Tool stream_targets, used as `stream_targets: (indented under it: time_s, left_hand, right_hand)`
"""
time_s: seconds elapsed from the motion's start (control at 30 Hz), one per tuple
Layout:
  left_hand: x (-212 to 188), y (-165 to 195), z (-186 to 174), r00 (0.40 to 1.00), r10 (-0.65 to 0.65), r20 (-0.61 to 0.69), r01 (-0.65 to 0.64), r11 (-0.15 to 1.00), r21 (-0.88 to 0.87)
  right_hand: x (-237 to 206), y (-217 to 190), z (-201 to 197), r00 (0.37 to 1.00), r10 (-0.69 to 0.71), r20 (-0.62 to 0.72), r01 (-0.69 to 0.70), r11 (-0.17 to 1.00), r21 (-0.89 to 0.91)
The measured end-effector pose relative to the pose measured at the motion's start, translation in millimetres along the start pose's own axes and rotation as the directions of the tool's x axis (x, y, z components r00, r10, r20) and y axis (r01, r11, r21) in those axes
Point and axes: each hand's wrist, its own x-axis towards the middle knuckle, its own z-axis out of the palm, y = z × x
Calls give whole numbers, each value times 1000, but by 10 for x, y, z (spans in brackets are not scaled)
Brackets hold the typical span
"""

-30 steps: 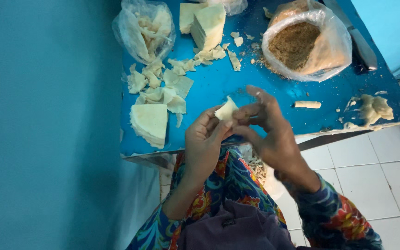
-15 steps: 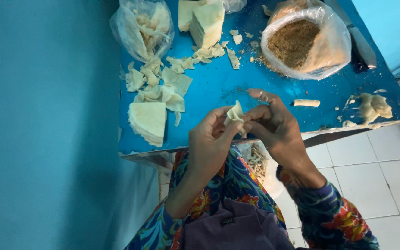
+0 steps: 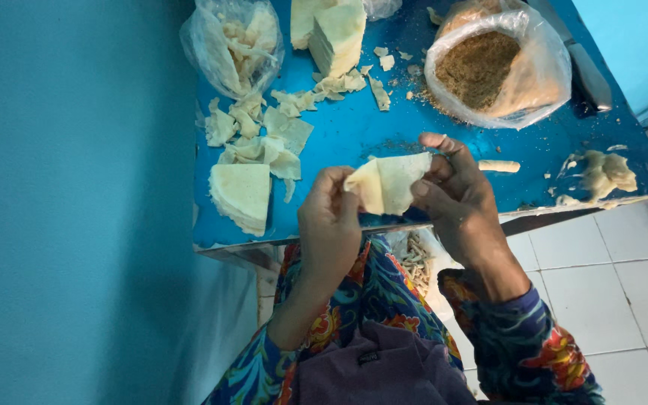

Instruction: The person sits at a blue table and shapes dough by hand. They tear small pieces from larger dough wedges, roll and pinch each piece between their fingers into a short cylindrical stick, and place the finished sticks on the table, repeating the process.

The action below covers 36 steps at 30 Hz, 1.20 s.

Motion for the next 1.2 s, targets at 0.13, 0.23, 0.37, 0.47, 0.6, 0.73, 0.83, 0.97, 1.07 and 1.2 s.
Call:
stream_targets:
  time_s: [0.13,0.23,0.37,0.47,0.6,0.73,0.83,0.97,1.07,1.2]
  left_hand:
    - [12,16,-9,996,64,60,-62,998,-24]
    - [86,5,-92,978,209,22,-202,907,369]
    - [241,-60,-373,901,426,75,-325,550,769]
    - [209,-69,-403,826,555,99,-337,345,876]
    - [61,-16,-346,778,571,262,-529,370,763]
    - [35,-30,-257,813,483,326,-573,558,601]
    - [64,-101,-240,785,507,356,-610,529,590]
    - [124,-177,-151,782,507,362,-610,506,610]
    - [153,-151,-96,843,433,320,-534,594,602]
    - [156,-42,-74,909,383,165,-416,811,411]
  right_hand:
    - [32,111,-99,995,69,74,-78,989,126]
    - [73,102,-243,1000,8,27,-11,994,106]
    - [119,-174,-477,977,-191,-97,189,982,-26]
    - [77,-342,-401,913,-401,78,382,771,-509]
    - [44,-267,11,910,-226,347,412,411,-813]
    - [15,-367,-23,902,-259,346,429,441,-788]
    - [-22,-399,-185,925,-285,251,350,379,-857]
    - [-14,-205,-154,866,-230,444,498,315,-808]
    - [76,-129,-98,911,-217,350,407,334,-850]
    - [228,-275,-225,990,-65,129,127,813,-569]
